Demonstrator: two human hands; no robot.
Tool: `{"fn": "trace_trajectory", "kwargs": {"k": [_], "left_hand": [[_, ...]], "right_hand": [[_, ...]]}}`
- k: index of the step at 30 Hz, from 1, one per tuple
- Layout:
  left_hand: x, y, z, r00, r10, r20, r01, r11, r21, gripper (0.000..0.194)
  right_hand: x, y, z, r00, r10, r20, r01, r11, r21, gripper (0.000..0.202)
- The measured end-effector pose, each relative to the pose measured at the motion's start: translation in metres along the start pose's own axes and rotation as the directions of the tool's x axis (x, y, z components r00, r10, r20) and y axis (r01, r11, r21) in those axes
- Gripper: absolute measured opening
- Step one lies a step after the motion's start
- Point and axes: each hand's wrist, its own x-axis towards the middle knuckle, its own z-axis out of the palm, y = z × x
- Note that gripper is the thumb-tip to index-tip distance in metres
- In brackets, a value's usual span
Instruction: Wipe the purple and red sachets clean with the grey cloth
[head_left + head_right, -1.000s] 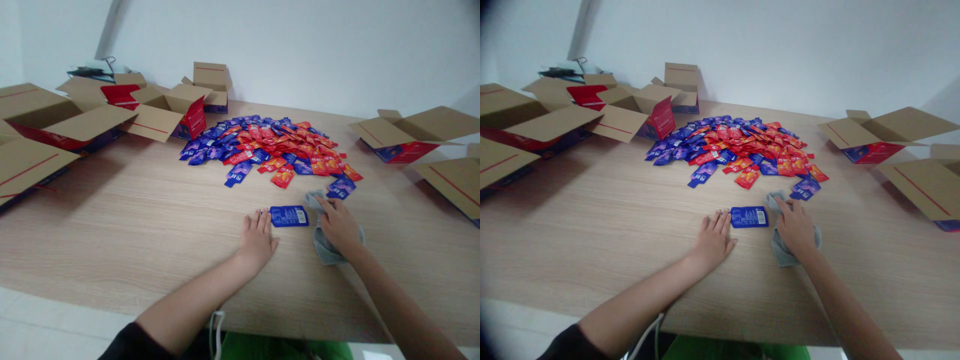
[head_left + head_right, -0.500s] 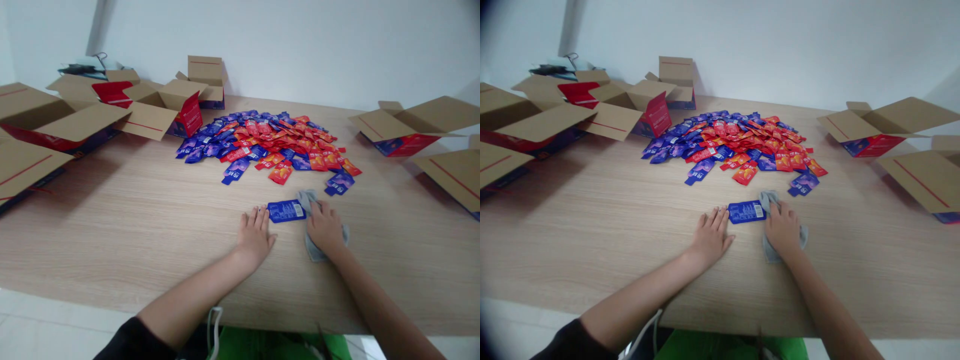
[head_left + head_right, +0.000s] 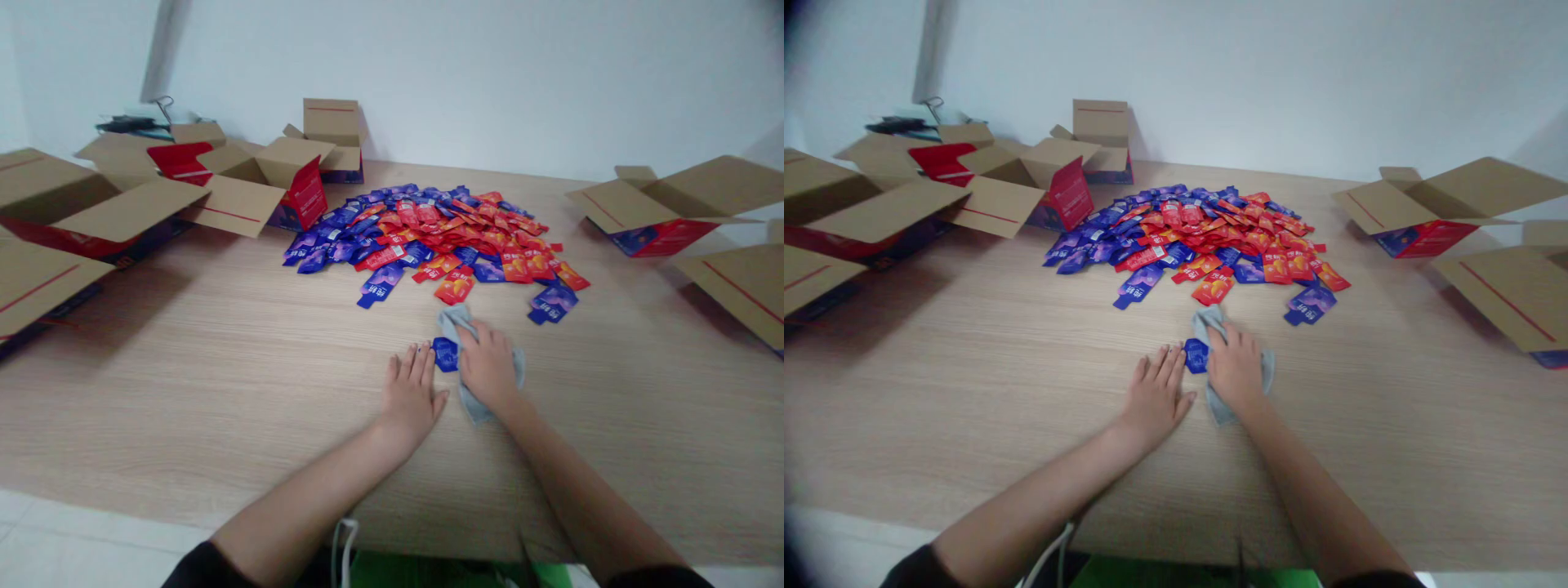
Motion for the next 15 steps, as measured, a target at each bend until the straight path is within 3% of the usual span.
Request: {"fn": "trace_trajectory", "kwargs": {"k": [4,7,9,11,13,15], "left_hand": [[0.000,0.002,0.003,1.000,-0.009,-0.006,0.009,1.000,-0.001,0.069],[0.001,0.003,0.005,1.000,-0.015,-0.015,0.015,1.000,0.002,0.069],[0.001,0.002,0.005,1.000,-0.017,-0.023,0.017,1.000,0.003,0.069],[0.000,0.001,0.004,1.000,-0.002,-0.023,0.003,1.000,0.002,0.069],[0.000,0.000,0.003,1.000,0.018,-0.009,-0.018,1.000,0.003,0.068],[0.000,-0.001,0.002,1.000,0.028,-0.002,-0.028,1.000,0.003,0.067]], "right_hand": [[-0.008,0.075,0.001,0.979,0.204,0.002,-0.204,0.977,-0.066,0.045],[0.004,0.090,-0.013,0.976,0.219,-0.001,-0.219,0.976,0.022,0.045],[0.015,0.067,-0.023,0.983,0.175,-0.062,-0.167,0.979,0.118,0.046],[0.021,0.028,-0.029,0.989,0.075,-0.128,-0.051,0.983,0.177,0.048],[0.019,-0.010,-0.027,0.994,-0.074,-0.082,0.085,0.985,0.148,0.048],[0.012,-0.031,-0.020,0.992,-0.130,0.001,0.129,0.988,0.085,0.047]]}}
